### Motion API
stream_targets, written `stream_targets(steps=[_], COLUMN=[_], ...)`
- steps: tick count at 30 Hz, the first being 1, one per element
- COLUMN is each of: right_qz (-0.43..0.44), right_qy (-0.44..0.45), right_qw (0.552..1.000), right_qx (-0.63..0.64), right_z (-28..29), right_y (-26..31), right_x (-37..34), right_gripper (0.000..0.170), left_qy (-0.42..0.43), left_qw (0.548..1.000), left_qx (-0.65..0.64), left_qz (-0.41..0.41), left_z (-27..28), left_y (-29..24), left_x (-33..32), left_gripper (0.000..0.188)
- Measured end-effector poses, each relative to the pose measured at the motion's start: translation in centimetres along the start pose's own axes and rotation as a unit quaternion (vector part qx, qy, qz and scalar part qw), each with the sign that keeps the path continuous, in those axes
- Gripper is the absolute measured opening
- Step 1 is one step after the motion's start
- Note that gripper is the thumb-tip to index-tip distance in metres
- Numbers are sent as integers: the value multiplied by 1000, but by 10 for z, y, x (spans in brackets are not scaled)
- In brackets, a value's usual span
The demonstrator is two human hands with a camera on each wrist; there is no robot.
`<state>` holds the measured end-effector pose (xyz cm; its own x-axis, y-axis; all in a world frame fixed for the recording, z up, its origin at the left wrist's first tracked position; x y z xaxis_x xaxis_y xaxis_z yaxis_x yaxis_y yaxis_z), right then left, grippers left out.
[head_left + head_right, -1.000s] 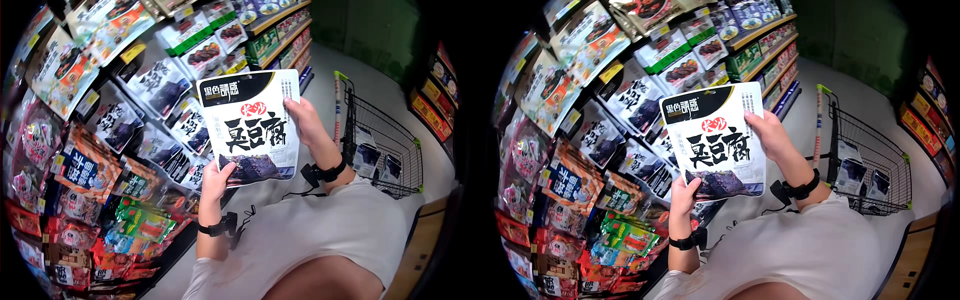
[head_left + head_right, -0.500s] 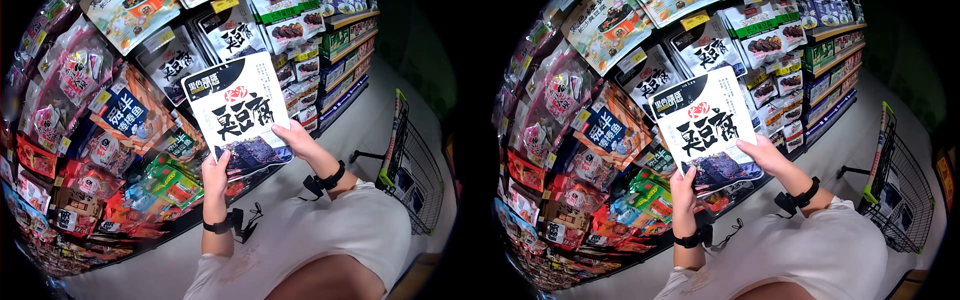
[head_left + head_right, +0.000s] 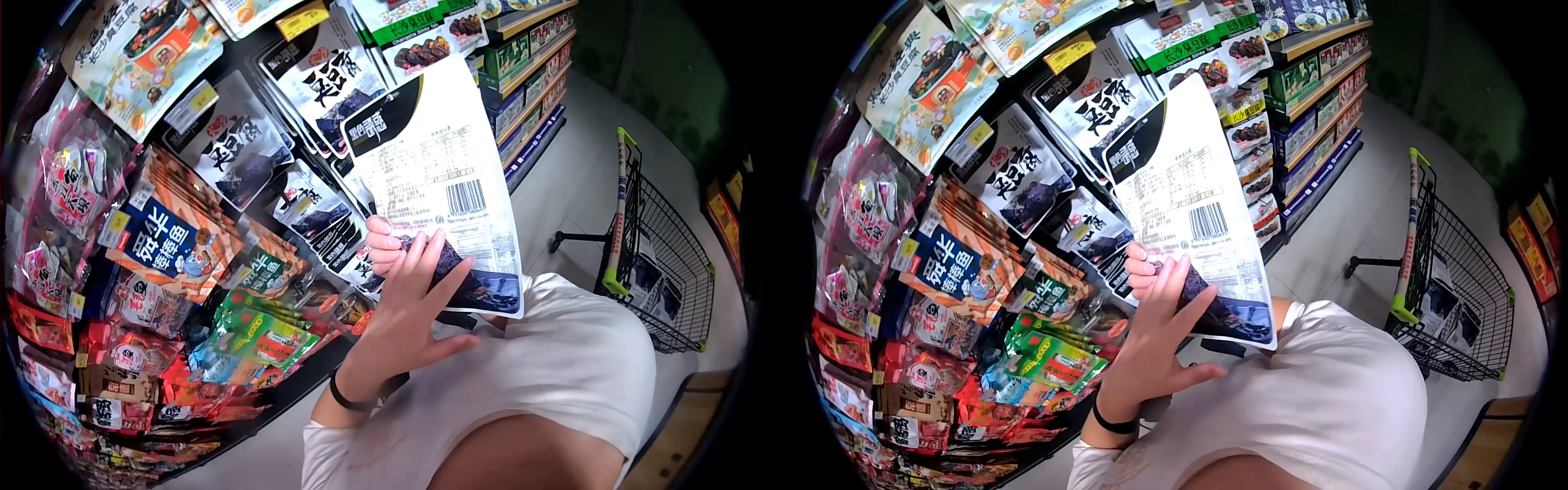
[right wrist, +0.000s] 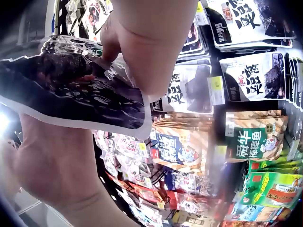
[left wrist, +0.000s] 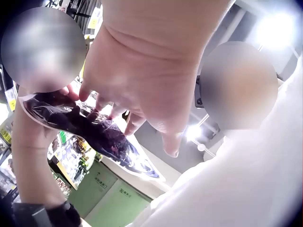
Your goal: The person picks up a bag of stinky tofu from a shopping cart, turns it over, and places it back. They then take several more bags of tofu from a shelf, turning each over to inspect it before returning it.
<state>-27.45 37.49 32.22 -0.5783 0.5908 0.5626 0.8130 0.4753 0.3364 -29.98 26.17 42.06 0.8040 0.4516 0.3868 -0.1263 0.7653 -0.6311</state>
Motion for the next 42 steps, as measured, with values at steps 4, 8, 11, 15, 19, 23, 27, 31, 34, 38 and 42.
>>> stream_targets(steps=[4,8,11,15,19,23,27,31,34,38,42], right_qz=[-14,-25,-30,-25,14,100,96,102,127,127,134], right_qy=[31,52,65,53,-44,-282,-273,-268,-272,-275,-278], right_qw=[999,998,997,997,957,816,735,671,642,618,630], right_qx=[2,11,5,-55,-286,-494,-613,-684,-706,-725,-712], right_z=[8,20,27,45,108,112,97,83,70,58,60], right_y=[11,23,36,66,103,133,132,122,116,111,107], right_x=[11,21,30,39,51,57,73,103,129,156,173], right_gripper=[24,24,24,24,20,23,24,28,30,32,32], left_qy=[28,14,2,-158,-330,-306,-275,-416,-404,-414,-413], left_qw=[999,998,994,949,785,667,639,819,820,825,832], left_qx=[19,57,97,271,521,679,718,388,397,375,364], left_qz=[25,20,40,28,-52,5,8,80,76,80,62], left_z=[4,26,55,134,221,269,297,321,329,329,327], left_y=[16,34,54,57,62,79,87,79,83,86,89], left_x=[17,30,34,38,35,44,43,36,33,29,26], left_gripper=[67,66,64,58,41,59,47,24,24,25,27])
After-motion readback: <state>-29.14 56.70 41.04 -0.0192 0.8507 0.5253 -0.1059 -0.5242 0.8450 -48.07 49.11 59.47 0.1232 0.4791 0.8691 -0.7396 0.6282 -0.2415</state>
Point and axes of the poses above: each hand's wrist, its own x-axis towards the middle knuckle, its own z-axis out of the back of the hand, y = z × x, the point moved 6 cm from there along x, towards the middle knuckle, and after that the axes turned 15 degrees about -x, right-handed, at the moved point
